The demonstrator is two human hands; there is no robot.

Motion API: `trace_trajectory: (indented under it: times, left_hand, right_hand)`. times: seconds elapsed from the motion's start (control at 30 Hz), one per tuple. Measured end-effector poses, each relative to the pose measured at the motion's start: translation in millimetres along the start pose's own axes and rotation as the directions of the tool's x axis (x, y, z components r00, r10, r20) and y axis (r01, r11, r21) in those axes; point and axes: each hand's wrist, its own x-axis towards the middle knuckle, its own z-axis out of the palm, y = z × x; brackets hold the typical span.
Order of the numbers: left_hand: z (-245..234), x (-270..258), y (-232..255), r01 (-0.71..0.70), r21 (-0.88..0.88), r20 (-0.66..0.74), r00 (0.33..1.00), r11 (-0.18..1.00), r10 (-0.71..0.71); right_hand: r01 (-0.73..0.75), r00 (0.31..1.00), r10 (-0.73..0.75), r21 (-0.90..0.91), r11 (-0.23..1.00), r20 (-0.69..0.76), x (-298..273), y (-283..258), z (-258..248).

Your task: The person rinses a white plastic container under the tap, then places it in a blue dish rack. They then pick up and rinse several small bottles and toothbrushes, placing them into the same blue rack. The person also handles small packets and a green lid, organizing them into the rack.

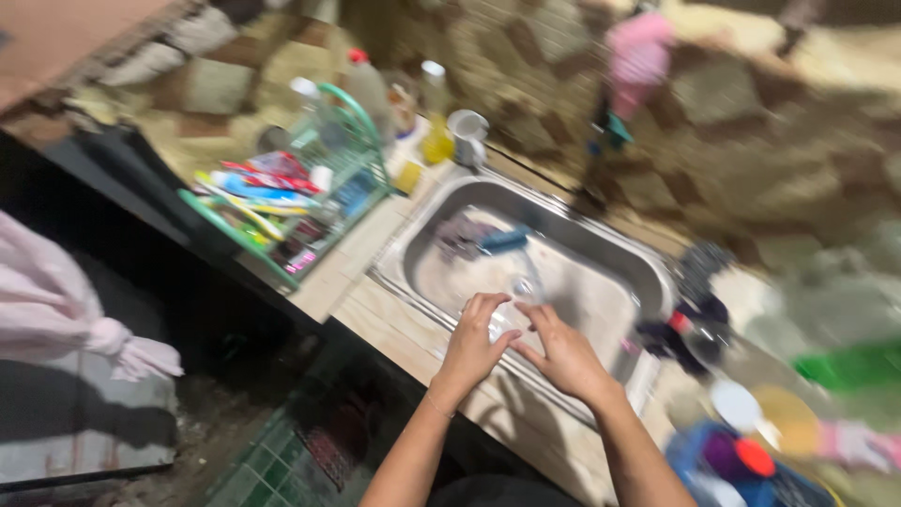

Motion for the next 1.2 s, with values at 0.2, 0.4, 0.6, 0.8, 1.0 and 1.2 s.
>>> trace_trajectory:
  times: [0.2,0.4,0.6,0.8,1.0,1.2]
  left_hand:
    - [-98,45,-70,0.142,0.021,-0.198,0.971,0.99,-0.136]
    - [-179,107,-140,0.129,-0.015,-0.363,0.923,0.992,-0.126]
    - [-211,183,-208,0.097,-0.123,-0.515,0.845,0.988,-0.147]
    - [-201,233,-266,0.059,0.079,-0.611,0.792,0.995,0.002]
    - [-187,247,-289,0.055,-0.02,-0.558,0.828,0.998,-0.057]
    - [-186,229,-233,0.015,-0.059,-0.552,0.833,0.998,-0.045]
  right_hand:
    - [0.076,0.996,-0.078,0.046,0.996,0.047,135,-44,45]
    - [0.209,0.977,-0.189,0.248,0.946,-0.103,277,-89,77]
    - [0.372,0.886,-0.311,0.127,0.92,-0.343,394,-131,87]
    - [0.486,0.792,-0.395,0.089,0.869,-0.466,459,-151,97]
    - [0.387,0.86,-0.308,0.127,0.913,-0.406,476,-145,104]
    - [0.41,0.86,-0.285,0.24,0.88,-0.422,447,-141,90]
